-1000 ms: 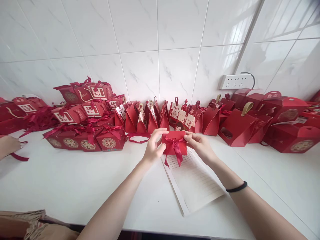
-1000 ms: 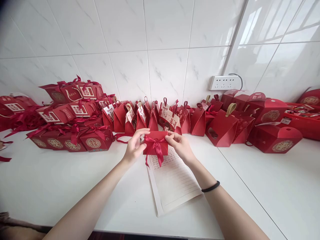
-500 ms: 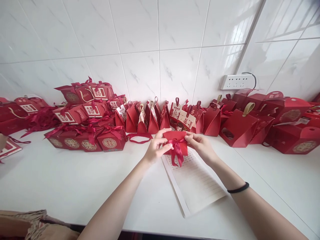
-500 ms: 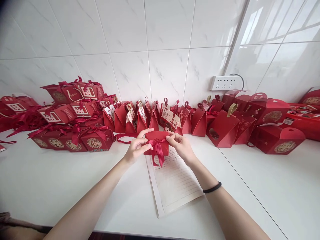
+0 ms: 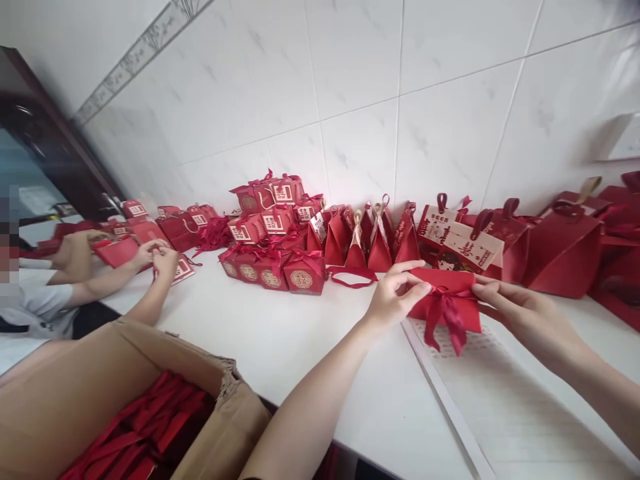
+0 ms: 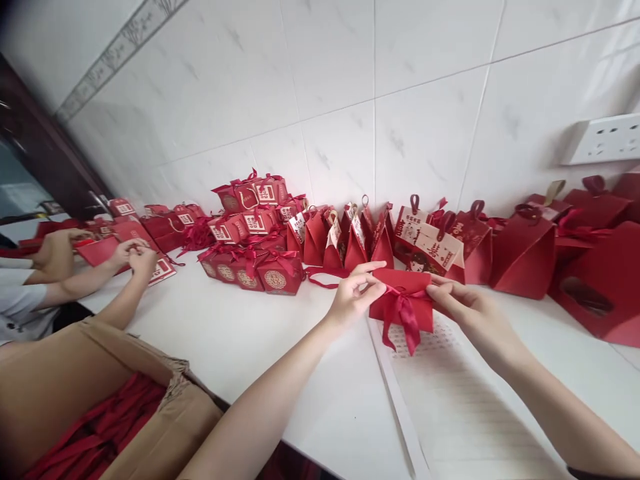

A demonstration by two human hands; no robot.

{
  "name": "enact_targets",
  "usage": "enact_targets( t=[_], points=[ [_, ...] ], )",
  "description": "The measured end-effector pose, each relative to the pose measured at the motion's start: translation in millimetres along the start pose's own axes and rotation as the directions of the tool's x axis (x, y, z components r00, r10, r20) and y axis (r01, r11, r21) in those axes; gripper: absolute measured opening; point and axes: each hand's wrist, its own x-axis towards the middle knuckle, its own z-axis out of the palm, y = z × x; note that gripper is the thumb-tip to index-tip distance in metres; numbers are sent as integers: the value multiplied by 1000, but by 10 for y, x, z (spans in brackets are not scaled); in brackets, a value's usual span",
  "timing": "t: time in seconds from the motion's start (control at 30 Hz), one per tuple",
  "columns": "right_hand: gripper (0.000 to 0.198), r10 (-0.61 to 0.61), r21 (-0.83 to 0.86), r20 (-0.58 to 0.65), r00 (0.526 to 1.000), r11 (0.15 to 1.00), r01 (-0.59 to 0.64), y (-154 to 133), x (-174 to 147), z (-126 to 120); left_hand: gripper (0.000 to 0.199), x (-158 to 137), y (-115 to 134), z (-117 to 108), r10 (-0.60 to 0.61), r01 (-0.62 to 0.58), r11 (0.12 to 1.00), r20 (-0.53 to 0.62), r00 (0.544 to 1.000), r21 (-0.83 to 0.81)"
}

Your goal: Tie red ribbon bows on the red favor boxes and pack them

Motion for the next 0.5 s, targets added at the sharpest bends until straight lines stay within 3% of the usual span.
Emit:
enact_targets(
  t=[0.33, 0.5],
  points=[
    [42, 29, -18, -33, 999, 999, -30, -15, -1, 11, 36, -17, 7, -7, -33, 31, 998, 37, 999, 51],
    [41, -39, -216, -137, 990, 976, 9, 7, 10, -47, 26, -41, 51, 19, -26, 25, 1000, 18, 1000, 17]
  ],
)
